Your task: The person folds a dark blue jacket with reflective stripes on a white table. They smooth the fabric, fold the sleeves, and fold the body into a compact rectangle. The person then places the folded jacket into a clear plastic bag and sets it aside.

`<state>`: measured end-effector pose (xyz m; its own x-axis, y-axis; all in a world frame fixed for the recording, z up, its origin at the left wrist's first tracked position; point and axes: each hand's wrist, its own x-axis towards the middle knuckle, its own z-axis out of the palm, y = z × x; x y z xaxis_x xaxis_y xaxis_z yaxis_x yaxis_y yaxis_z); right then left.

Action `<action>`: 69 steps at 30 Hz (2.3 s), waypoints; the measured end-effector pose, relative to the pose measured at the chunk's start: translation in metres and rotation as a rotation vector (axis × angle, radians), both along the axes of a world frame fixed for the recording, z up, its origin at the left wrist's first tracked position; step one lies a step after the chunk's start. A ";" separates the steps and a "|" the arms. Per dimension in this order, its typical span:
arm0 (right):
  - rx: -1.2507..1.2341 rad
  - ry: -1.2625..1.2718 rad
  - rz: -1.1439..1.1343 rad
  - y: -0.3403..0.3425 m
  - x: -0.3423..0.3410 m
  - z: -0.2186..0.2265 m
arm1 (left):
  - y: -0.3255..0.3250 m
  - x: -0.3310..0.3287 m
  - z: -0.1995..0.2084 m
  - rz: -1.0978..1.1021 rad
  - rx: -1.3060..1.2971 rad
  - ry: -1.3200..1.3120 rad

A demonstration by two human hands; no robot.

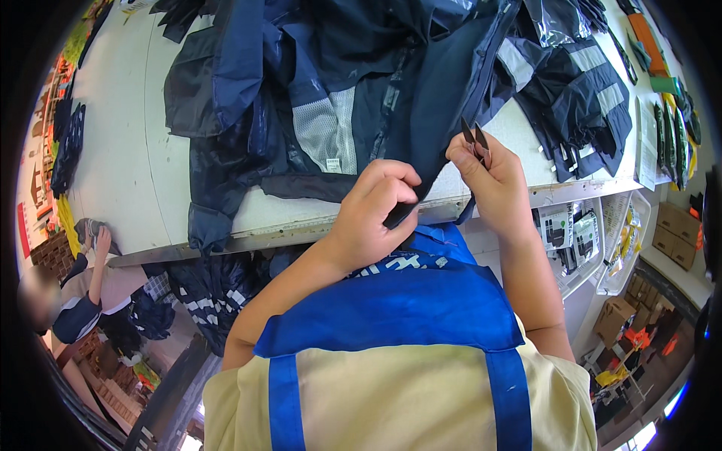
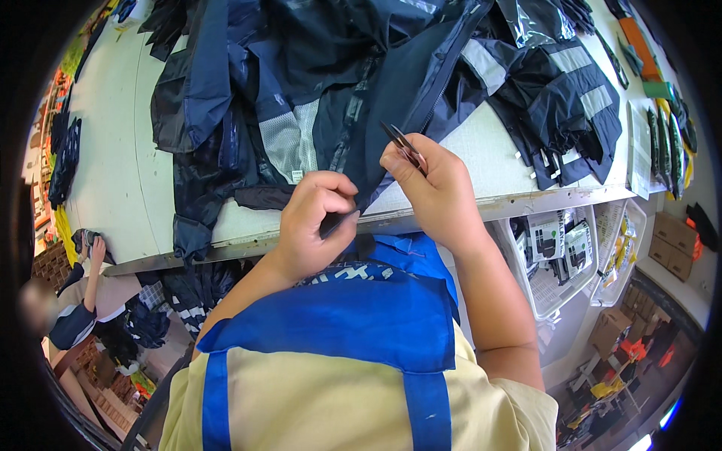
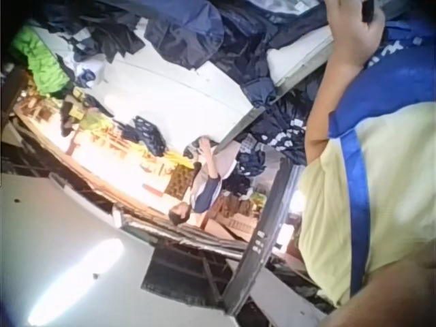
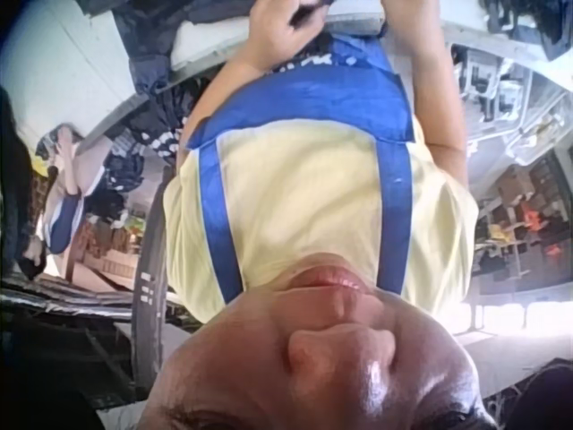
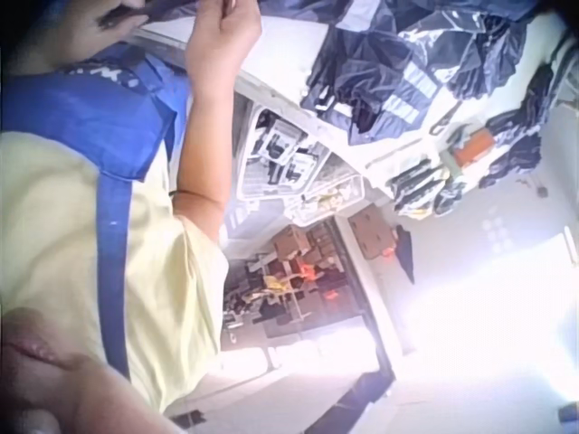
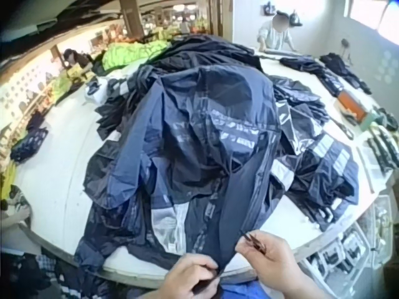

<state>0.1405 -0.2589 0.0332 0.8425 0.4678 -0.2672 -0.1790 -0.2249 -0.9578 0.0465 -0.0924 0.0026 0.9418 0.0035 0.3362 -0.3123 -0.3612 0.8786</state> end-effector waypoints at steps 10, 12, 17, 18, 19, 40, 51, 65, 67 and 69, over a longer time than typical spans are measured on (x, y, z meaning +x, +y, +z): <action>0.154 -0.156 -0.159 -0.025 -0.002 -0.012 | -0.006 0.001 0.001 -0.080 0.114 -0.022; -0.075 -0.223 -0.130 -0.046 -0.009 -0.009 | -0.005 -0.001 -0.002 -0.108 0.160 -0.065; -0.375 -0.370 -0.130 -0.064 -0.044 -0.007 | -0.005 0.001 -0.002 -0.131 0.232 -0.156; -0.369 -0.379 -0.121 -0.064 -0.047 -0.007 | -0.006 0.001 -0.002 -0.133 0.236 -0.170; -0.363 -0.389 -0.111 -0.062 -0.050 -0.007 | -0.006 0.002 -0.002 -0.133 0.240 -0.184; -0.068 0.313 -0.277 -0.021 -0.045 -0.030 | -0.018 -0.009 -0.015 -0.255 0.090 -0.144; -0.008 -0.002 -0.335 -0.077 -0.014 -0.050 | 0.124 -0.121 -0.108 1.140 -0.739 0.473; -0.117 -0.349 0.432 0.113 -0.057 0.007 | 0.098 -0.091 -0.023 0.994 0.047 -0.025; -0.115 -0.297 0.428 0.126 -0.056 0.012 | 0.095 -0.095 -0.027 0.879 0.130 -0.173; -0.114 -0.311 0.462 0.133 -0.050 0.007 | 0.097 -0.100 -0.028 0.765 0.241 -0.262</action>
<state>0.0903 -0.1258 0.0405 0.6046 0.7889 -0.1099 0.2490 -0.3183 -0.9147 -0.0539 0.0047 -0.0254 0.6006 0.5090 0.6166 -0.0879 -0.7245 0.6836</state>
